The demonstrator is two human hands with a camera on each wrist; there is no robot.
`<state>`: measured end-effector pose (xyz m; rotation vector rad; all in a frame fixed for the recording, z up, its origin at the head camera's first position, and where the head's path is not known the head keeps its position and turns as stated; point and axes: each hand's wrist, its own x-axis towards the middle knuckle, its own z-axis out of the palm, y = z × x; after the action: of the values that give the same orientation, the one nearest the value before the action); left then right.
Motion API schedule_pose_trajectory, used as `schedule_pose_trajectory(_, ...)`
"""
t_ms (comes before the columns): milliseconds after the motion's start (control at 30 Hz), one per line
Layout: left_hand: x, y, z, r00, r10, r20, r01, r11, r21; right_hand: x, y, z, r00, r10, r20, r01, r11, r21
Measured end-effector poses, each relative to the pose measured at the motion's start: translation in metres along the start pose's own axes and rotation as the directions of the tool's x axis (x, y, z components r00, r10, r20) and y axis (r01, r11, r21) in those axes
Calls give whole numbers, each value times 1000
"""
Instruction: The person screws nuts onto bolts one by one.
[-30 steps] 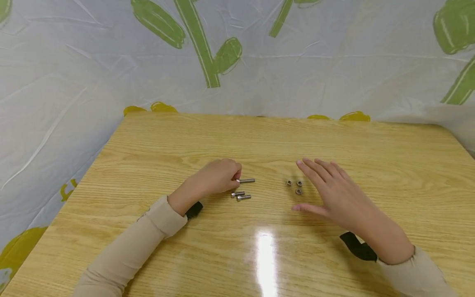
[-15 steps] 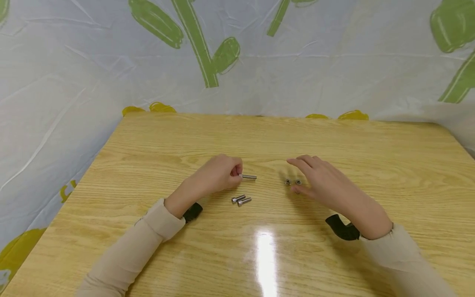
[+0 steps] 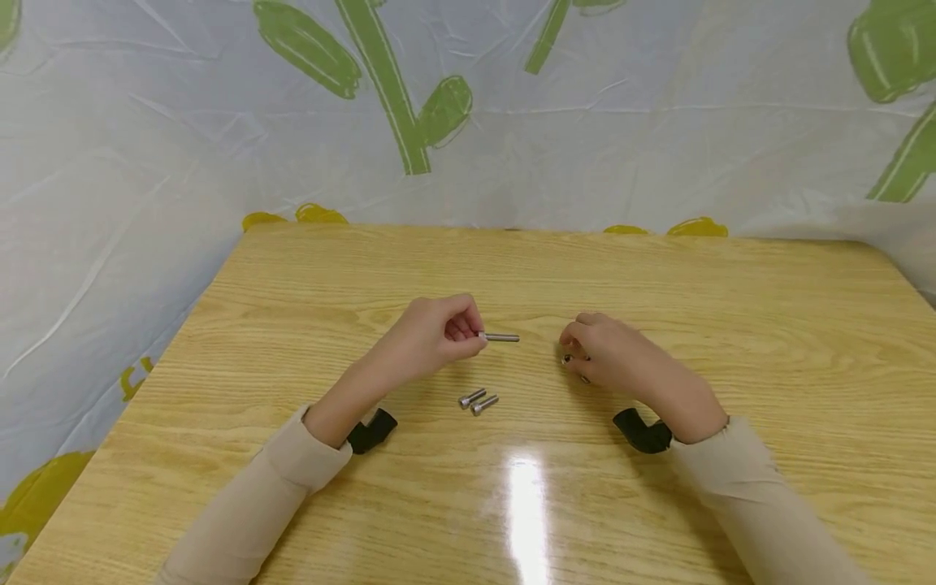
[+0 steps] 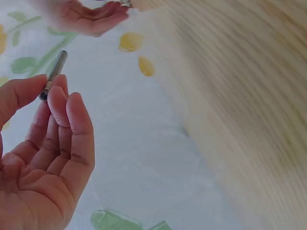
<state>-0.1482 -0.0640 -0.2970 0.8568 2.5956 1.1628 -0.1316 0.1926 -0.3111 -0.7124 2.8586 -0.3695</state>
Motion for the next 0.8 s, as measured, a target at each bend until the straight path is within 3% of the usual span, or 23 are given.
schedule_pose_trajectory(233, -12, 12, -2, 1000, 20, -22, -23, 991, -129, 4, 5, 6, 999, 35, 18, -35, 999, 15)
schedule_pose_trajectory(467, -23, 23, -1, 1000, 11, -28, -16, 978, -209, 3, 3, 11, 999, -24, -24, 24, 1000, -8)
schedule_pose_trajectory(800, -26, 26, 0, 998, -27, -55, 11, 961, -276, 2, 4, 16, 989, -98, -115, 92, 994, -52)
